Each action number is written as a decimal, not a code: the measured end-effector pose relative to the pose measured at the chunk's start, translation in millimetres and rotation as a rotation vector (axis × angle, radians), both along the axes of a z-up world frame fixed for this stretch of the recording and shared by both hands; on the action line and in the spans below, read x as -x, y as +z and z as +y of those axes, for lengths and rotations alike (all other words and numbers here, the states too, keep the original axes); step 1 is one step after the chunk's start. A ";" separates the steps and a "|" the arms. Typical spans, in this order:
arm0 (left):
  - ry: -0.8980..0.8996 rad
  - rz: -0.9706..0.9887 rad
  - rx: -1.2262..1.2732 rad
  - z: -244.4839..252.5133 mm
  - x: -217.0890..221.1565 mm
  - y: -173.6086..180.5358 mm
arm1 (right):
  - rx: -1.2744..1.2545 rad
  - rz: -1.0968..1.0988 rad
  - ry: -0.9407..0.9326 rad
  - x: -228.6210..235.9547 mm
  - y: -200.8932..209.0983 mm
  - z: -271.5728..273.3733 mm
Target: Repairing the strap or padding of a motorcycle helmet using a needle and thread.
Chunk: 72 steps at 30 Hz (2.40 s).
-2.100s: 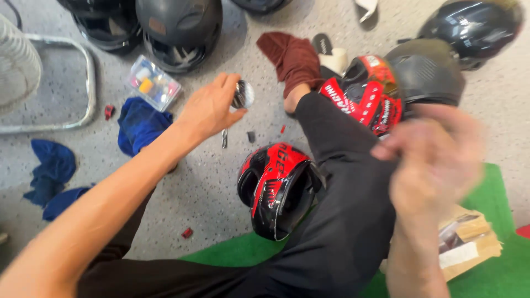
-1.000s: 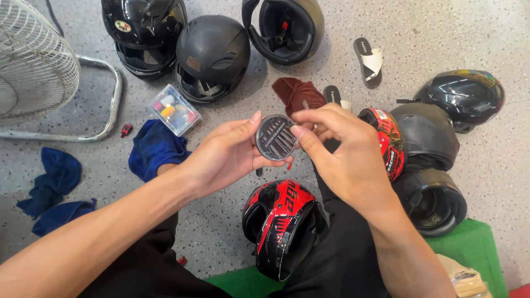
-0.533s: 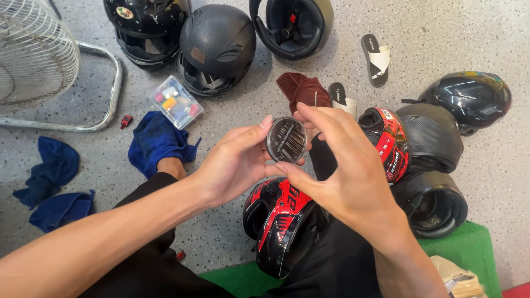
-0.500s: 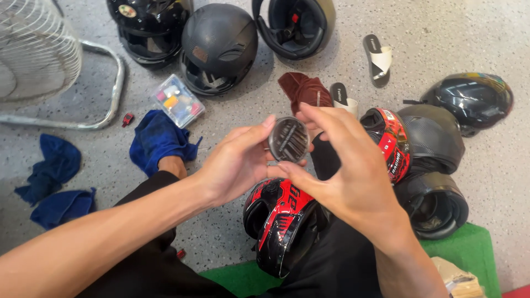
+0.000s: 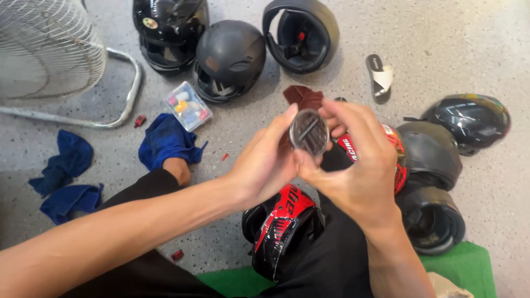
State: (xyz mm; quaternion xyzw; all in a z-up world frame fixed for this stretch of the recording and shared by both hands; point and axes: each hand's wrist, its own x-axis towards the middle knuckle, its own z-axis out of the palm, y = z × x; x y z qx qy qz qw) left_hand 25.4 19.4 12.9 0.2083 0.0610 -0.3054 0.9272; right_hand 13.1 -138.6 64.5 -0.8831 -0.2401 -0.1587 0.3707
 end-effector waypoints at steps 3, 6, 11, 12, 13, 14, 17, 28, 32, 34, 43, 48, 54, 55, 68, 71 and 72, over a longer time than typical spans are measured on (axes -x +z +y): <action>0.051 -0.170 -0.003 -31.2 -9.2 -6.4 | -0.044 0.003 -0.041 -4.3 -6.9 -23.1; 0.048 -0.089 -0.128 -53.2 -8.3 -4.1 | -0.125 0.048 -0.010 -4.8 -17.6 -45.7; 0.150 -0.179 -0.140 -75.8 4.2 -42.3 | -0.122 0.122 0.015 3.6 -22.7 -58.6; 0.143 -0.174 -0.133 -76.8 6.1 -44.5 | -0.115 0.126 0.007 4.2 -21.6 -59.1; 0.131 -0.147 -0.125 -77.5 7.8 -46.4 | -0.068 0.119 0.008 4.6 -20.2 -59.2; 0.120 -0.122 -0.119 -76.8 8.7 -48.7 | -0.022 0.111 0.012 4.1 -19.4 -58.1; 0.127 -0.148 -0.091 -77.4 9.5 -55.1 | 0.001 0.106 0.023 2.7 -21.2 -59.1; 0.003 -0.085 0.030 -62.7 -2.2 -64.3 | 0.138 0.177 0.069 0.1 -15.2 -52.2; 0.013 -0.150 0.065 -59.2 3.5 -79.9 | 0.119 0.250 0.070 2.9 -14.4 -46.8; -0.002 -0.130 0.037 -57.8 3.7 -75.3 | 0.136 0.214 0.055 1.3 -13.9 -41.8; 0.018 -0.077 -0.027 -57.1 10.7 -74.1 | 0.182 0.169 0.069 1.7 -23.3 -47.4; 0.025 -0.045 0.003 -55.3 7.5 -72.7 | 0.180 0.159 0.060 3.9 -21.9 -44.0; 0.028 -0.016 -0.033 -53.9 7.9 -73.8 | 0.222 0.105 0.090 2.9 -19.3 -45.7; 0.017 -0.038 -0.016 -53.6 8.2 -75.0 | 0.215 0.127 0.115 2.2 -18.9 -46.9; -0.022 -0.096 -0.083 -54.1 8.6 -73.7 | 0.266 0.149 0.070 4.4 -21.8 -45.0; -0.008 -0.130 -0.037 -55.9 10.2 -83.7 | 0.260 0.197 0.048 4.1 -21.6 -46.9; -0.005 -0.129 -0.038 -56.1 9.6 -84.2 | 0.259 0.198 0.051 3.5 -20.9 -47.4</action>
